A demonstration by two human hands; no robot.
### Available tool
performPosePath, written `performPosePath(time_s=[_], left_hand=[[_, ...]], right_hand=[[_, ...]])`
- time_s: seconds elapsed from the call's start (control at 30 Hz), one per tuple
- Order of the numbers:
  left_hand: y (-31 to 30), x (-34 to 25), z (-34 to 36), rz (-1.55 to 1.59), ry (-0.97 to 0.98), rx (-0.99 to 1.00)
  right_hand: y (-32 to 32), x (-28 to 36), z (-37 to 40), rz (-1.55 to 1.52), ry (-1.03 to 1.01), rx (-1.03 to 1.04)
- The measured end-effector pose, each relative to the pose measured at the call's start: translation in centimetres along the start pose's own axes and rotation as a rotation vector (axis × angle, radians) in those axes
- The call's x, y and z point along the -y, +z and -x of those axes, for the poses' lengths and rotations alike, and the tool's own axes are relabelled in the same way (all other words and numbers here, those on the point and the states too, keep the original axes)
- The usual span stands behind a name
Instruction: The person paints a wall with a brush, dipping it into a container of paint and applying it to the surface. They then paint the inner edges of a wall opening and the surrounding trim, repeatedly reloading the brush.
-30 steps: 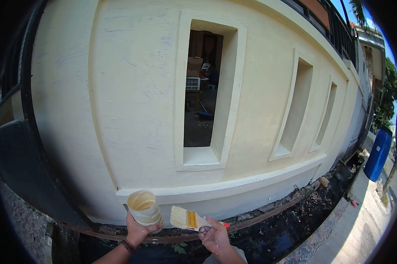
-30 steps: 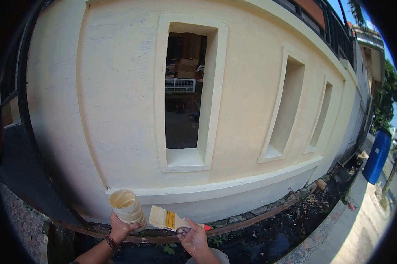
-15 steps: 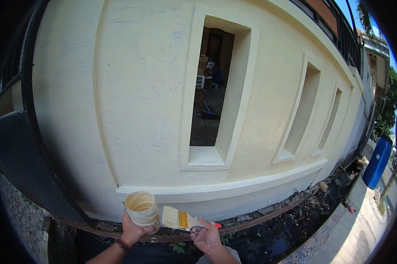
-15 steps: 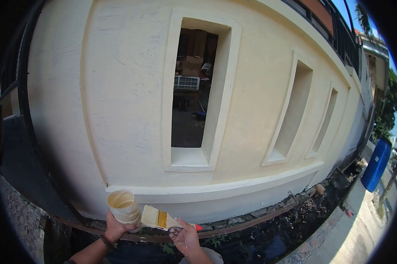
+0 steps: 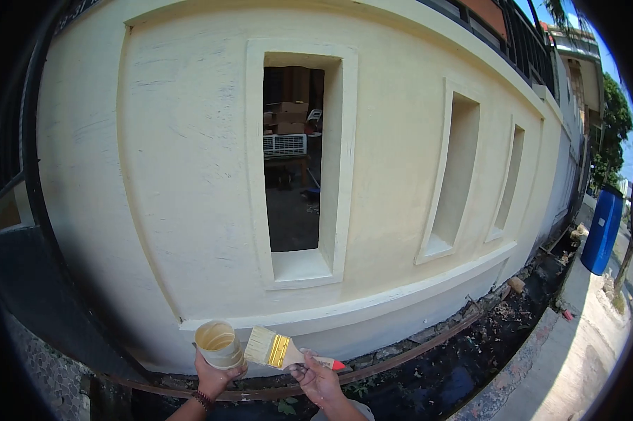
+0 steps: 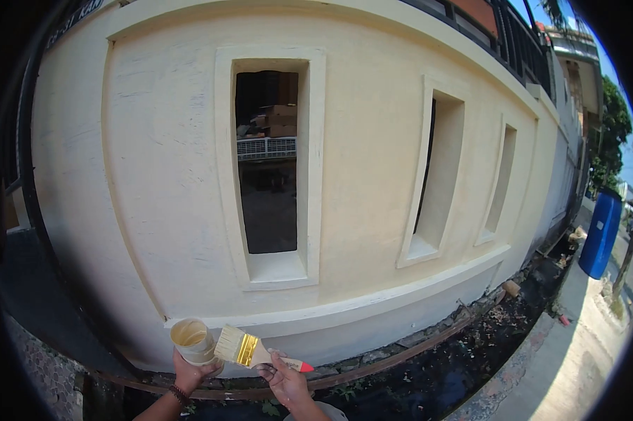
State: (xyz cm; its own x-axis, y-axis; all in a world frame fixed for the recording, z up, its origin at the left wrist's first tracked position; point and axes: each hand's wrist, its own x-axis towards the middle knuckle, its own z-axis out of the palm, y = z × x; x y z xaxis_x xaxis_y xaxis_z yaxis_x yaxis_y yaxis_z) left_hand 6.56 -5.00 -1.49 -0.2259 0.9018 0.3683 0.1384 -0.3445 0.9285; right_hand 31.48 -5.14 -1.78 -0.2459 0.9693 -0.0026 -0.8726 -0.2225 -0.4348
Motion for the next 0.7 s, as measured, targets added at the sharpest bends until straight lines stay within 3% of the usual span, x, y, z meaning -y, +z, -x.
performPosePath(time_s=[0.13, 0.23, 0.3, 0.53, 0.6, 0.7], left_hand=[[1.6, -0.3, -0.7, -0.043, 0.069, -0.046], [2.7, -0.3, -1.1, -0.021, 0.062, -0.054], [3.3, -0.3, -1.1, -0.047, 0.060, -0.058], [4.4, 0.1, -0.9, -0.058, 0.020, 0.002], [4.3, -0.2, -0.8, -0.038, 0.015, 0.017], [4.1, -0.5, -0.4, -0.023, 0.013, 0.028]], right_hand=[[-1.2, 1.1, -0.3, -0.090, 0.048, 0.044], [-0.4, 2.2, 1.1, -0.174, 0.088, -0.072], [1.2, 3.4, 2.2, -0.204, -0.014, -0.100], [0.5, 4.7, 2.7, -0.134, -0.050, -0.132], [-1.6, 4.4, 1.9, -0.229, 0.065, -0.130], [-2.5, 4.0, 1.9, -0.188, 0.071, -0.122]])
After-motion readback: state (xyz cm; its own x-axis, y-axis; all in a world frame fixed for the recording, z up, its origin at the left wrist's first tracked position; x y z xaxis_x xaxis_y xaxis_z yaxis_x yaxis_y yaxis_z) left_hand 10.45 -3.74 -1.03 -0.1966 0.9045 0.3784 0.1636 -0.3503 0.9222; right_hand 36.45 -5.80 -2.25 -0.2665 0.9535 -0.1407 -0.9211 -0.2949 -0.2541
